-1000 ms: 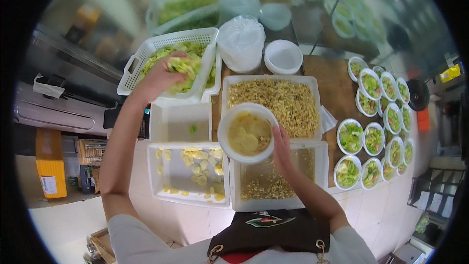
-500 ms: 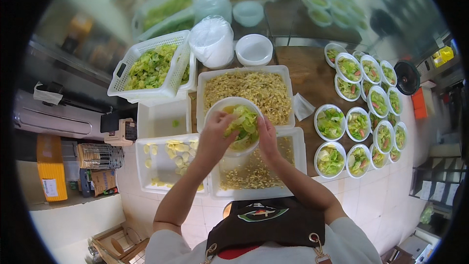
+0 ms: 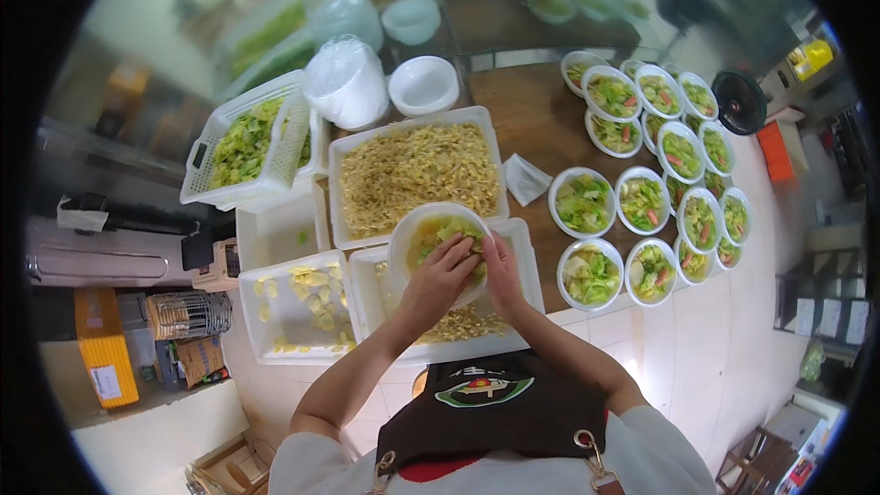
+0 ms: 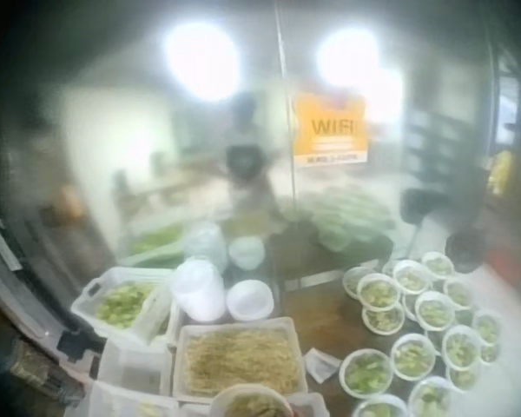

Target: The person assembles multiple salad bowls by hand, adding lettuce, bean sprouts, and sliced yellow fruit from containers into individual white bowls. After filling the bowls, the person carries a large container to the kitchen area and pours liquid into a cooking pot.

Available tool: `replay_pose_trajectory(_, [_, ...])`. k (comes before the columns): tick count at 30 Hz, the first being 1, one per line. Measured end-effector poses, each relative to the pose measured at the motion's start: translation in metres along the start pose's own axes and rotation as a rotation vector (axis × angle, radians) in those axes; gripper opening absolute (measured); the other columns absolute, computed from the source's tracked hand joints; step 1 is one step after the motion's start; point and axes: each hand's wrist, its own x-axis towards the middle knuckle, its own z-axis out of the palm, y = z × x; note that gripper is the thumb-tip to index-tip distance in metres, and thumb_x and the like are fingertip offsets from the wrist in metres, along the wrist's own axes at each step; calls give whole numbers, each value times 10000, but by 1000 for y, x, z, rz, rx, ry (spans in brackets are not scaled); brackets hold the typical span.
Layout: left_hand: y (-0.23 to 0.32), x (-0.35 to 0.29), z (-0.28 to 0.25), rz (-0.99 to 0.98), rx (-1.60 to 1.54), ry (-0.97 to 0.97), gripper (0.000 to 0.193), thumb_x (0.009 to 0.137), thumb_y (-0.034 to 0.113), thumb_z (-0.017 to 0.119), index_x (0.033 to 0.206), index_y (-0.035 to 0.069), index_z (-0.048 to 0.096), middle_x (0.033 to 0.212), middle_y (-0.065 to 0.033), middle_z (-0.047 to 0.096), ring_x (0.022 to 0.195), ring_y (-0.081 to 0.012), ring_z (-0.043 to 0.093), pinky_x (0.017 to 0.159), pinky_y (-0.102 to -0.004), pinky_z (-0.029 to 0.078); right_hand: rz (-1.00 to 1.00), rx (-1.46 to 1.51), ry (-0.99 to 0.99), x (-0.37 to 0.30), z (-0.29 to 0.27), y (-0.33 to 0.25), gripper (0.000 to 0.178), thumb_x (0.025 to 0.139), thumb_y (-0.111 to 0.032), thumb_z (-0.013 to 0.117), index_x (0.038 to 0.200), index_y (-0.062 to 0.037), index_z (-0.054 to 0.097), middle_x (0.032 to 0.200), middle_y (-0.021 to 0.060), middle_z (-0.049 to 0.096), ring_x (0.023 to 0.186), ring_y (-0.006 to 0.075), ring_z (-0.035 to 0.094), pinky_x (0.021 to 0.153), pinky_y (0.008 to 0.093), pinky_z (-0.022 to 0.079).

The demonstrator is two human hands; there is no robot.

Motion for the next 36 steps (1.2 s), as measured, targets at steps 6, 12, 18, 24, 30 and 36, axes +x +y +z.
replay_pose_trajectory(6, [27, 22, 9, 10, -174, -3, 242, 735, 27, 639, 973, 60, 615, 1080, -109, 565, 1072, -323, 509, 901, -402, 427, -9, -8, 47, -9, -48, 5, 324, 966, -244, 409, 1150, -4, 526, 1004, 33, 561, 923, 94, 490, 827, 246, 397])
replay_pose_trajectory(12, [47, 52, -6, -42, -144, 204, 157, 740, 15, 610, 891, 54, 624, 1036, -92, 585, 1009, -295, 526, 851, -400, 434, 39, 10, 316, 11, -82, -19, 346, 965, -278, 405, 1113, 10, 526, 983, 37, 558, 897, 99, 490, 816, 253, 398])
replay_pose_trajectory(18, [7, 8, -7, -339, -159, 226, 164, 748, -12, 578, 896, 47, 614, 984, -113, 594, 970, -300, 526, 853, -389, 416, -208, -430, 518, 140, -164, -23, 350, 952, -252, 411, 1156, 26, 470, 992, 144, 552, 871, 230, 502, 802, 350, 401])
replay_pose_trajectory(24, [4, -58, 6, -552, -123, 111, 182, 760, -11, 570, 930, 46, 602, 957, -118, 585, 947, -299, 533, 836, -375, 425, -16, -782, 557, 261, -257, 3, 278, 926, -214, 426, 1060, 15, 510, 856, 143, 558, 765, 276, 535, 706, 382, 410])
replay_pose_trajectory(30, [-9, -99, 15, -693, -175, 105, 179, 757, -19, 560, 923, 35, 598, 942, -121, 583, 934, -298, 537, 830, -363, 423, 156, -872, 576, 287, -282, 11, 302, 876, -230, 463, 1009, 26, 551, 988, 269, 567, 919, 418, 541, 778, 462, 415])
replay_pose_trajectory(36, [-34, -124, 10, -752, -180, 141, 222, 745, -16, 566, 955, 49, 596, 957, -122, 576, 949, -302, 519, 838, -380, 415, -256, -1247, 737, 260, -209, -22, 243, 834, -154, 530, 1025, -11, 576, 961, 192, 591, 909, 366, 553, 803, 417, 433])
